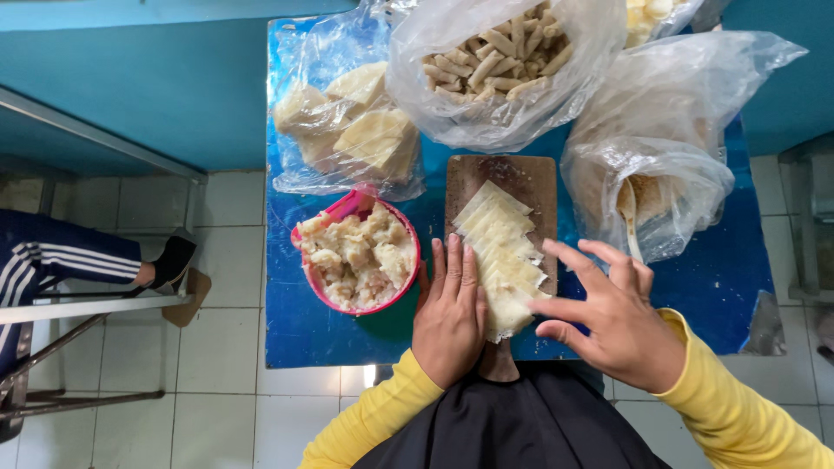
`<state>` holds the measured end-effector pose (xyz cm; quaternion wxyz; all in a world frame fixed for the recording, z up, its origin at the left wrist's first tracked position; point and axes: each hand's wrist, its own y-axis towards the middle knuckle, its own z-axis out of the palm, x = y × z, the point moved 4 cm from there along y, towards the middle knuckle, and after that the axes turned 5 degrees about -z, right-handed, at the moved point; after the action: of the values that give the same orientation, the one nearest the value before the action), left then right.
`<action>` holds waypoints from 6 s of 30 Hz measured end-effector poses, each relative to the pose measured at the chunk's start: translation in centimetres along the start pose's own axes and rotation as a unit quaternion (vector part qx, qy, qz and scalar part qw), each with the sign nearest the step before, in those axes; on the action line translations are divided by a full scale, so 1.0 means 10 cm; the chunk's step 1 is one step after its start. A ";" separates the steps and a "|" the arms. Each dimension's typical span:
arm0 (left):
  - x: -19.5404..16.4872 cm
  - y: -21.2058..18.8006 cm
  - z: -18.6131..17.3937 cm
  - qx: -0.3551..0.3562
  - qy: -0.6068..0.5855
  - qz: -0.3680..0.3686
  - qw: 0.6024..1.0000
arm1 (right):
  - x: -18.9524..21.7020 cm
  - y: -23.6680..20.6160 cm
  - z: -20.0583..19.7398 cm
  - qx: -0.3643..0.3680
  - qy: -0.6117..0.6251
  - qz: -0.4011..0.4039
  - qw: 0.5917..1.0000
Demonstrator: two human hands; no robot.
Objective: The person sits at a blue table and separates thin square pastry wrappers one at a time, stacking them on a small wooden board. They occasionally scoop a brown powdery substance from a plastic bag with a spoon and handle dough in a pink bowl.
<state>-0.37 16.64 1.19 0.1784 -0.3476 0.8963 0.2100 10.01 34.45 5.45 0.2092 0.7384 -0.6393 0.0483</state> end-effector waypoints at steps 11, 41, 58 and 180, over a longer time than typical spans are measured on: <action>0.00 -0.01 0.04 0.003 -0.022 -0.009 1.000 | 0.01 0.14 0.08 -0.051 -0.346 0.024 0.937; 0.01 0.02 -0.04 -0.007 -0.019 -0.003 1.000 | 0.15 0.27 0.15 0.016 -0.371 -0.048 0.927; 0.00 0.01 -0.05 -0.021 0.001 -0.004 1.000 | 0.07 0.32 0.02 -0.005 -0.346 -0.095 0.933; 0.32 3.58 1.19 0.083 -0.102 -0.006 0.991 | -2.20 0.32 0.41 -0.145 0.433 0.378 0.805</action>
<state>-25.54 44.88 -1.38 0.2980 -0.3139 0.8857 0.1678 2.18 52.99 -4.89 0.5340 0.3016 -0.7103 0.3454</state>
